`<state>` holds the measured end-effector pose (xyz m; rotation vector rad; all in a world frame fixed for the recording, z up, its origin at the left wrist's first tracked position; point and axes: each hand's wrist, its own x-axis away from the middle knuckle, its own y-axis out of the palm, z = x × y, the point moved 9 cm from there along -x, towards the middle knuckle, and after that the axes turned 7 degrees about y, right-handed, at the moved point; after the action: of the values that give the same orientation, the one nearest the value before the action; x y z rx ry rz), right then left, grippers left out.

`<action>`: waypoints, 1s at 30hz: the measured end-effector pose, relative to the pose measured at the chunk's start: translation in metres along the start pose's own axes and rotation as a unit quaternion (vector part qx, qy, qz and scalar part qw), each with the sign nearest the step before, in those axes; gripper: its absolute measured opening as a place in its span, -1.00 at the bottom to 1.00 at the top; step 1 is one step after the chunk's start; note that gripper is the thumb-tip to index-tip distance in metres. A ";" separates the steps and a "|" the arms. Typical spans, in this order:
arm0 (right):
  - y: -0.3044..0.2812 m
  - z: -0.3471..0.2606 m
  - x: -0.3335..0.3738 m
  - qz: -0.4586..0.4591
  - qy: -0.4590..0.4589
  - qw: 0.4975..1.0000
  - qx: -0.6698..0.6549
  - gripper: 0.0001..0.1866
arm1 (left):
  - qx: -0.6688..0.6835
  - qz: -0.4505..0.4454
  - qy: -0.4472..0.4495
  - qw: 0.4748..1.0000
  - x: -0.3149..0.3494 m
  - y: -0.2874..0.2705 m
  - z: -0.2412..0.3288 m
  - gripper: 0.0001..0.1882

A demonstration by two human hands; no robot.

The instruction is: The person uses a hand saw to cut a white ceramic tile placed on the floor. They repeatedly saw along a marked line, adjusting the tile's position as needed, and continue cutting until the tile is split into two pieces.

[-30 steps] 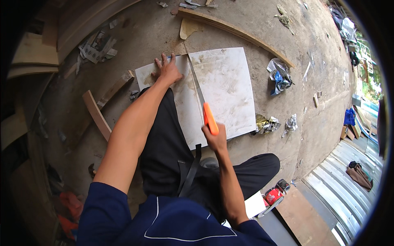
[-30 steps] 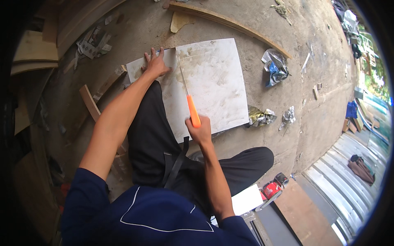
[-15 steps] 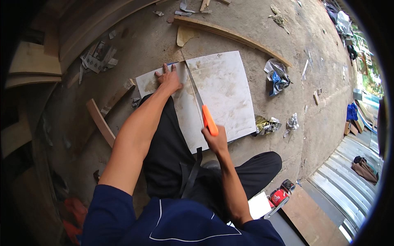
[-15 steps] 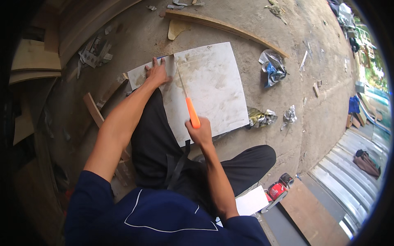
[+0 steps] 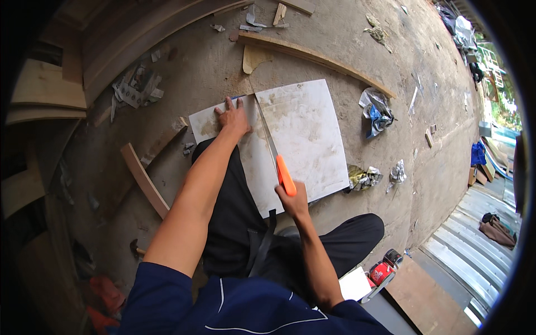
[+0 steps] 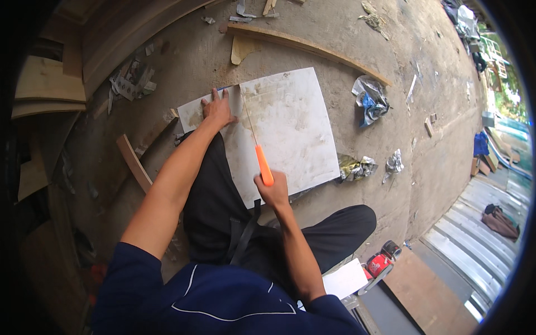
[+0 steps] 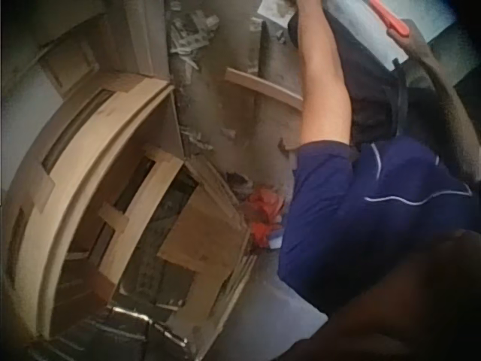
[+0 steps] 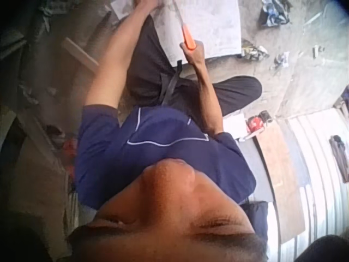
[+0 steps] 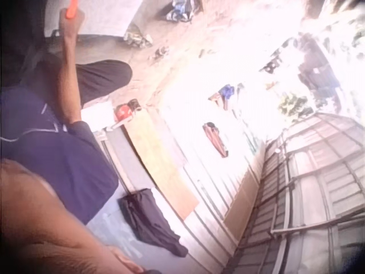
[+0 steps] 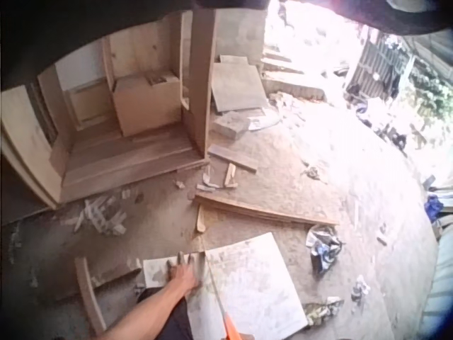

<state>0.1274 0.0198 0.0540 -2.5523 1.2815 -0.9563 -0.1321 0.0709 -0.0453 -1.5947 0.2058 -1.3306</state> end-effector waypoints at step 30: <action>0.011 0.013 0.021 0.022 -0.018 0.999 -0.015 -0.78 | -0.002 0.014 0.009 1.000 0.000 -0.001 -0.001 0.27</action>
<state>0.1371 -0.0056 0.0496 -2.5401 1.3467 -0.8841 -0.1337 0.0712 -0.0449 -1.5789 0.2419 -1.3248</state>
